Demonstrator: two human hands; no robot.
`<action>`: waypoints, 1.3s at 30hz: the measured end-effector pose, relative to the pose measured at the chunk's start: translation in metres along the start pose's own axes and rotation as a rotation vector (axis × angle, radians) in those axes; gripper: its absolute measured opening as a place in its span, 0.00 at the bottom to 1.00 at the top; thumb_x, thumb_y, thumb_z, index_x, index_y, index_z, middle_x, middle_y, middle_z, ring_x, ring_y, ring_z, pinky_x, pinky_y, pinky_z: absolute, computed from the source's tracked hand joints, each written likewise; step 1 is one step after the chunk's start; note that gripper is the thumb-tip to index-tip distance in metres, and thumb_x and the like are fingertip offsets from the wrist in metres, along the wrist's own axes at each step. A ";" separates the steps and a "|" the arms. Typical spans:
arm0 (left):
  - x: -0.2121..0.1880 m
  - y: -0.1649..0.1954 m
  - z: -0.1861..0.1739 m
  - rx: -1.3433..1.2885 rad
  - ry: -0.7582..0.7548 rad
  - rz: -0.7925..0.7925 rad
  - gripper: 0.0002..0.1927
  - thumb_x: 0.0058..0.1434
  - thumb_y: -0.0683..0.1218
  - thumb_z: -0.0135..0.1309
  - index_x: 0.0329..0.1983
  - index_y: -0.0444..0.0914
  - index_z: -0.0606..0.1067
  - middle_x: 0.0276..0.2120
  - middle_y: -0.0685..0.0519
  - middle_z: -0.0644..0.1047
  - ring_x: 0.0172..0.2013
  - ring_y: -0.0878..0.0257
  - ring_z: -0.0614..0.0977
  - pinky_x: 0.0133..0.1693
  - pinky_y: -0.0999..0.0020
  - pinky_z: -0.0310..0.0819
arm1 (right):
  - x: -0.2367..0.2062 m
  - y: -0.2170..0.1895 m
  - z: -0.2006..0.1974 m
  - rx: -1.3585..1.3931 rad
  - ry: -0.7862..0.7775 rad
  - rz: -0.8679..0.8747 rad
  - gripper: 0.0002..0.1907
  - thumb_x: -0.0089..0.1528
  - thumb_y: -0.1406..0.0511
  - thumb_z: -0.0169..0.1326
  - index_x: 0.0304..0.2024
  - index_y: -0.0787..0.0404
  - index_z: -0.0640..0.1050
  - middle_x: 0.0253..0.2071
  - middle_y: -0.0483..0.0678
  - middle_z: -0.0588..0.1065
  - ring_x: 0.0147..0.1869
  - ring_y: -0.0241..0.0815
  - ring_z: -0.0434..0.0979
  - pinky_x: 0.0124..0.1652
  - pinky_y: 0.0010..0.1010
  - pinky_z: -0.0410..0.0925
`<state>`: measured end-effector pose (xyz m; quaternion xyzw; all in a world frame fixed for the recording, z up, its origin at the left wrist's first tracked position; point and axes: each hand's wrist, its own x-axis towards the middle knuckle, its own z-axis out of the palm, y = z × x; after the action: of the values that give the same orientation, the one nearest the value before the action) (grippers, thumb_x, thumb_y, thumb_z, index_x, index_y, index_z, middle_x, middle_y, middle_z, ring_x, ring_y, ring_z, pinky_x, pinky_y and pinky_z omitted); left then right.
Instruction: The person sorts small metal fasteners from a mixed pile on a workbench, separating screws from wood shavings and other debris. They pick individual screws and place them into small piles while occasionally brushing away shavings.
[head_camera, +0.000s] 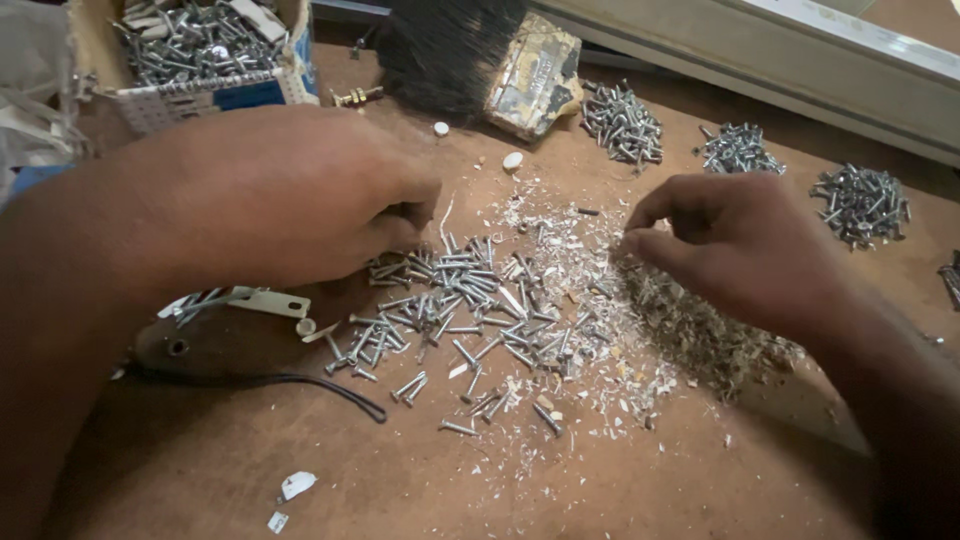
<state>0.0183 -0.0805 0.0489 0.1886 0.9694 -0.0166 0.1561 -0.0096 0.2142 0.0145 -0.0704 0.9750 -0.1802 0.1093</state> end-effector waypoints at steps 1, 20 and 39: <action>-0.001 0.000 0.000 0.006 0.012 0.011 0.12 0.66 0.54 0.51 0.46 0.46 0.78 0.36 0.48 0.80 0.39 0.48 0.82 0.44 0.52 0.76 | -0.001 0.000 -0.001 0.006 -0.033 0.015 0.12 0.62 0.55 0.62 0.39 0.55 0.86 0.14 0.44 0.70 0.16 0.34 0.56 0.19 0.31 0.52; -0.002 0.000 0.002 -0.065 0.076 0.047 0.11 0.65 0.51 0.51 0.47 0.47 0.79 0.39 0.51 0.80 0.40 0.51 0.83 0.45 0.53 0.77 | 0.009 0.017 -0.002 0.138 -0.328 -0.056 0.11 0.62 0.60 0.61 0.42 0.59 0.87 0.35 0.51 0.84 0.35 0.42 0.81 0.40 0.40 0.76; -0.004 0.002 0.000 -0.016 0.053 0.020 0.11 0.67 0.49 0.50 0.49 0.48 0.79 0.38 0.50 0.81 0.41 0.51 0.83 0.45 0.54 0.76 | 0.012 0.037 -0.011 0.391 -0.269 -0.174 0.06 0.64 0.66 0.58 0.36 0.63 0.75 0.25 0.50 0.72 0.27 0.38 0.71 0.28 0.28 0.70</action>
<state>0.0221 -0.0804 0.0499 0.1975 0.9714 -0.0022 0.1320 -0.0274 0.2503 0.0081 -0.1550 0.8886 -0.3629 0.2336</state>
